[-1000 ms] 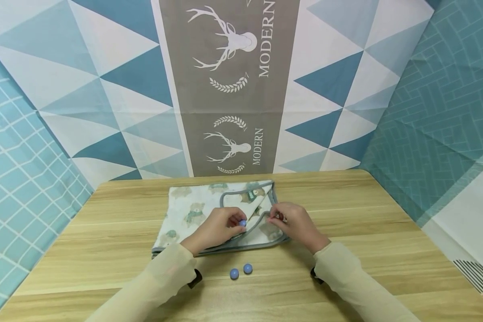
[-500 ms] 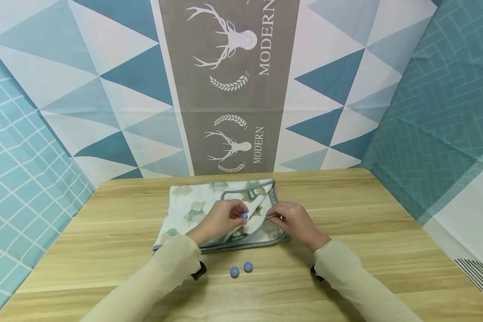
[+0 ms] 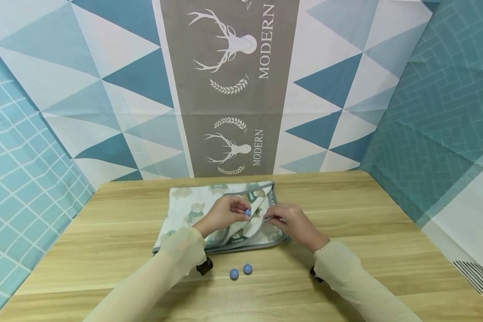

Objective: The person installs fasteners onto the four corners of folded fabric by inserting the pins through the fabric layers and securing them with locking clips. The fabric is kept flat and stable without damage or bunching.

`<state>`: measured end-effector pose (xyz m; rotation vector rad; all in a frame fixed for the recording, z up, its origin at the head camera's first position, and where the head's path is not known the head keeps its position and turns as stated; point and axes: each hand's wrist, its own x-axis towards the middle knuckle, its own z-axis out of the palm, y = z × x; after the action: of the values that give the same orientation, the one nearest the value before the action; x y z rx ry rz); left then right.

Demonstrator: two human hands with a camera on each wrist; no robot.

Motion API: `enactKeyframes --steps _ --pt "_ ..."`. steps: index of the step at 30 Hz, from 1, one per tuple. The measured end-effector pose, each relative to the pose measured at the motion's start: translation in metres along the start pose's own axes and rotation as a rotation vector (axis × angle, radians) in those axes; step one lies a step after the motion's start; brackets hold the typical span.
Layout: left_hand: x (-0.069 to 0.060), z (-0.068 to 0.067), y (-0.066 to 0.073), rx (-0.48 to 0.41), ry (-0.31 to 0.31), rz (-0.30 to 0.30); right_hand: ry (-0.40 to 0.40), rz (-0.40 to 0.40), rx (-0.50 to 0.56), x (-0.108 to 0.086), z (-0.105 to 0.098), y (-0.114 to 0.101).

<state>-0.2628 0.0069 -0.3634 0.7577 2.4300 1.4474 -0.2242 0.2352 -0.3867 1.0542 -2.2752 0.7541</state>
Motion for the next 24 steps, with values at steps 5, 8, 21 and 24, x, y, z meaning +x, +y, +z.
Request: enactKeyframes --steps 5,8,21,24 --pt "0.004 0.004 0.0 -0.025 -0.006 -0.007 -0.005 -0.029 0.003 0.003 0.0 0.0" --pt "0.007 0.007 0.0 -0.018 -0.016 0.003 -0.017 -0.035 0.015 0.004 0.0 0.0" --pt "0.012 0.013 0.001 -0.003 -0.007 0.0 -0.046 -0.047 0.059 0.007 0.004 0.0" --pt "0.012 0.013 0.001 -0.002 -0.004 -0.005 -0.051 -0.046 0.066 0.007 0.004 0.001"
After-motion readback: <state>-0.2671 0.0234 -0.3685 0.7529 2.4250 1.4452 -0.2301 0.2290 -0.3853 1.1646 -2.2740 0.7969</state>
